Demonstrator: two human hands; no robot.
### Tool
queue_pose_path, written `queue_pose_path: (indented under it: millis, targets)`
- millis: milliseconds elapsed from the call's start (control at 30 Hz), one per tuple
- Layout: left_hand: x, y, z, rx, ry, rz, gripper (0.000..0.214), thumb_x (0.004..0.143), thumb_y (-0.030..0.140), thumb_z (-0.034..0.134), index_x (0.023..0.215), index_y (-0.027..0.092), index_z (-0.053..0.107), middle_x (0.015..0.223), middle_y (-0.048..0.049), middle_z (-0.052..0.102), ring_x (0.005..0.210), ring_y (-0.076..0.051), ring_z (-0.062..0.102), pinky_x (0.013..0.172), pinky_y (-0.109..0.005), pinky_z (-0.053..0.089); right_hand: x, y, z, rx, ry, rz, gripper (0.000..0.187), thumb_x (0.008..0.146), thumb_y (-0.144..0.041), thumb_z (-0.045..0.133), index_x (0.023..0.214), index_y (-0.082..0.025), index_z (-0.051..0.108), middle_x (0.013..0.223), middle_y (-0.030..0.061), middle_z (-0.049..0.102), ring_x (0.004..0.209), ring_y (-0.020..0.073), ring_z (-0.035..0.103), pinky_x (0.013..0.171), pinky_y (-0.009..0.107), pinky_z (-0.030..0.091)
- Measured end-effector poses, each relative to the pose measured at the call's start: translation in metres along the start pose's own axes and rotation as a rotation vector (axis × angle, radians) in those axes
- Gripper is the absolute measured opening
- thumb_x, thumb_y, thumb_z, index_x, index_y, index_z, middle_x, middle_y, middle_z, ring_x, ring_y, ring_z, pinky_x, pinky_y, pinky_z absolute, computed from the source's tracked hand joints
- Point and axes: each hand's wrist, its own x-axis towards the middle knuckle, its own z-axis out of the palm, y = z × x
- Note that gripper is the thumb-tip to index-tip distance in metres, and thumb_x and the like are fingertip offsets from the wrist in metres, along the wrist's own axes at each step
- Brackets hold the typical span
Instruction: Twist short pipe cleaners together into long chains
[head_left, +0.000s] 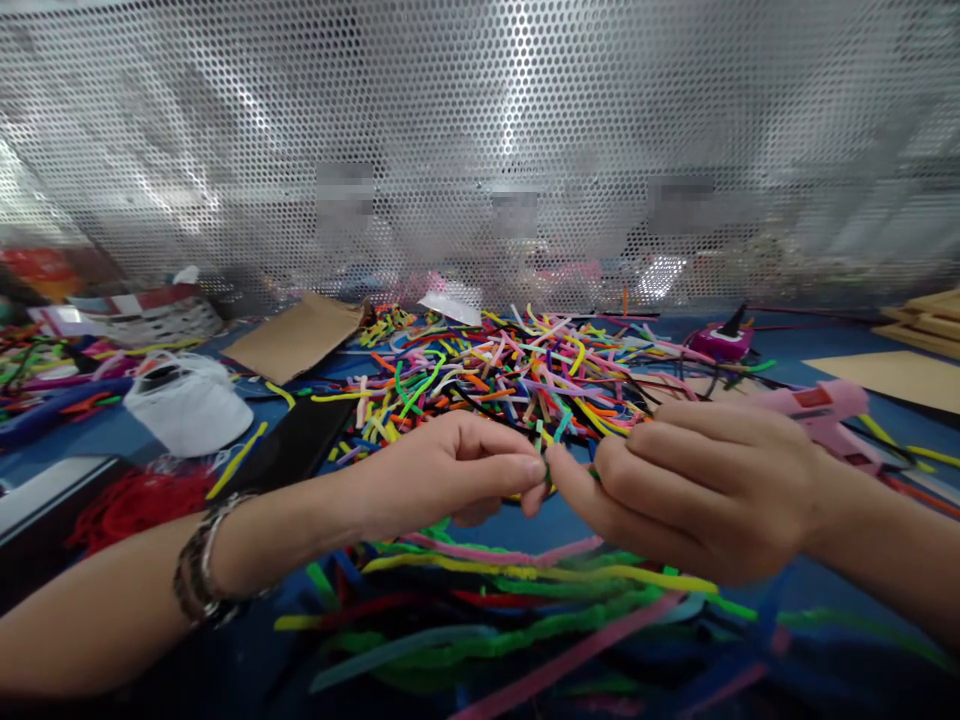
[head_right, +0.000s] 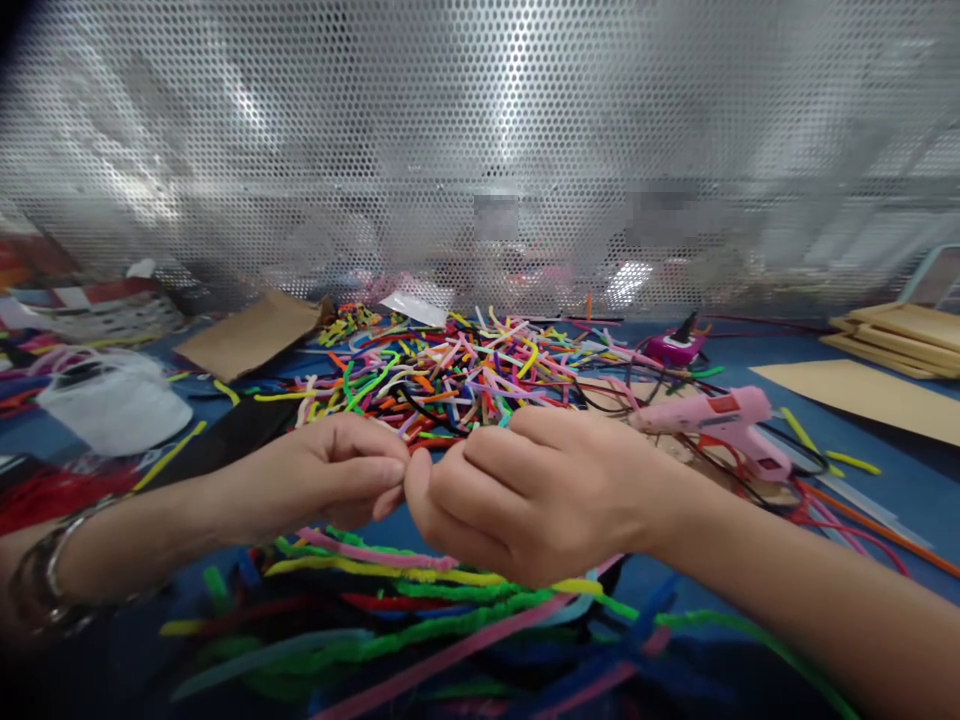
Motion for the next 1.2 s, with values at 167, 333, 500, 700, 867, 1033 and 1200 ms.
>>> queue_pose_path:
  millis: [167,333,500,700,867,1033,1200]
  targets:
    - [-0.006,0.004,0.003,0.542,0.087,0.221,0.027,0.083,0.024,0.040,0.062,0.012,0.053,0.053,0.0048,0.042,0.048,-0.004,0.035,0.042,-0.013,0.028,0.003,-0.005,0.002,0.232,0.013,0.124,0.023,0.085,-0.014,0.034,0.078,-0.015,0.056,0.055,-0.0024,0.049,0.050,0.0085,0.040,0.043,0.024,0.028]
    - [-0.010,-0.005,0.004,1.481,0.347,0.789,0.026,0.084,0.015,0.035,0.072,0.012,0.058,0.047,0.0038,0.046,0.041,-0.007,0.038,0.040,-0.022,0.024,0.012,-0.022,0.013,0.887,-0.049,0.707,0.027,0.073,-0.009,0.037,0.049,-0.017,0.029,0.047,-0.0059,0.023,0.043,0.0046,0.022,0.038,0.019,0.020]
    - [-0.005,-0.011,0.000,1.859,0.391,1.070,0.020,0.081,0.012,0.040,0.077,0.009,0.059,0.045,0.0043,0.045,0.037,-0.008,0.039,0.037,-0.024,0.022,0.015,-0.032,0.026,1.516,-0.183,1.123,0.027,0.076,-0.020,0.031,0.050,-0.019,0.025,0.046,-0.0065,0.019,0.041,0.0046,0.018,0.035,0.018,0.018]
    - [-0.001,0.001,-0.002,0.893,0.238,0.383,0.032,0.084,0.021,0.038,0.056,0.012,0.051,0.046,0.0064,0.036,0.043,-0.003,0.031,0.040,-0.014,0.025,0.001,-0.013,0.022,0.431,0.066,0.462,0.010,0.080,-0.013,0.042,0.079,-0.015,0.052,0.056,-0.0039,0.050,0.050,0.0074,0.040,0.049,0.023,0.028]
    - [-0.004,0.010,-0.002,0.574,0.117,0.205,0.026,0.083,0.022,0.040,0.064,0.012,0.055,0.055,0.0046,0.047,0.050,-0.004,0.039,0.045,-0.012,0.031,-0.002,-0.007,0.015,0.095,0.033,0.198,0.014,0.082,-0.010,0.041,0.089,-0.013,0.053,0.055,-0.0030,0.052,0.051,0.0095,0.042,0.051,0.026,0.028]
    - [-0.008,0.003,-0.002,1.248,0.311,0.532,0.032,0.086,0.020,0.034,0.060,0.014,0.053,0.047,0.0053,0.044,0.043,-0.005,0.037,0.041,-0.017,0.025,0.010,-0.009,0.015,0.941,-0.117,0.695,0.017,0.085,-0.014,0.038,0.078,-0.015,0.053,0.060,-0.0037,0.049,0.052,0.0052,0.040,0.047,0.019,0.031]
    - [-0.015,0.008,-0.002,1.864,0.419,1.067,0.024,0.084,0.012,0.035,0.078,0.011,0.058,0.044,0.0042,0.049,0.038,-0.008,0.042,0.039,-0.022,0.027,0.012,-0.012,0.017,1.857,-0.196,1.012,0.015,0.084,-0.024,0.040,0.074,-0.015,0.047,0.051,-0.0081,0.030,0.040,0.0025,0.022,0.034,0.015,0.019]
